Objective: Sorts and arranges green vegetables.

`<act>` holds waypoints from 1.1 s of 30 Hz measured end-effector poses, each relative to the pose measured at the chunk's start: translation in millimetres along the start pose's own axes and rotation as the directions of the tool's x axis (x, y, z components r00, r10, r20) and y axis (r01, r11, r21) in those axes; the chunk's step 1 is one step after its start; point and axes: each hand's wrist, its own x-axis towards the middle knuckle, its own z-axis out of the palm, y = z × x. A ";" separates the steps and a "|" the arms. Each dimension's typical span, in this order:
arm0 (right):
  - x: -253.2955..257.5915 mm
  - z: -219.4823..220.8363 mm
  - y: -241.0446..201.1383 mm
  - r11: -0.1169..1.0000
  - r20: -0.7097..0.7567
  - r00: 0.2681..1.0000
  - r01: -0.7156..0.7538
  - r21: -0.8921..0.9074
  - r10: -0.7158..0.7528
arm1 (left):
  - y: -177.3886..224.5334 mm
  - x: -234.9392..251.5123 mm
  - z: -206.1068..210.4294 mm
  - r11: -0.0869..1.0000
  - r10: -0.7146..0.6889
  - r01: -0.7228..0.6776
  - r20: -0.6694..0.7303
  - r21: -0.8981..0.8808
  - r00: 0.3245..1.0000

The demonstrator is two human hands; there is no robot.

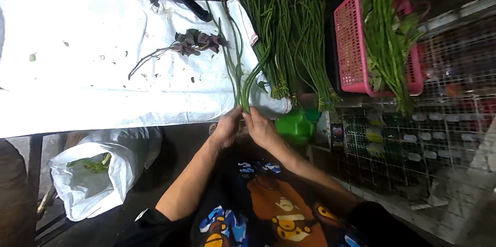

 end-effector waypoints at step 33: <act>-85.9 -222.1 129.8 0.875 -0.131 0.987 -0.015 0.483 0.089 | 56.1 13.2 -16.2 0.984 0.130 -0.108 -0.157 0.141 0.979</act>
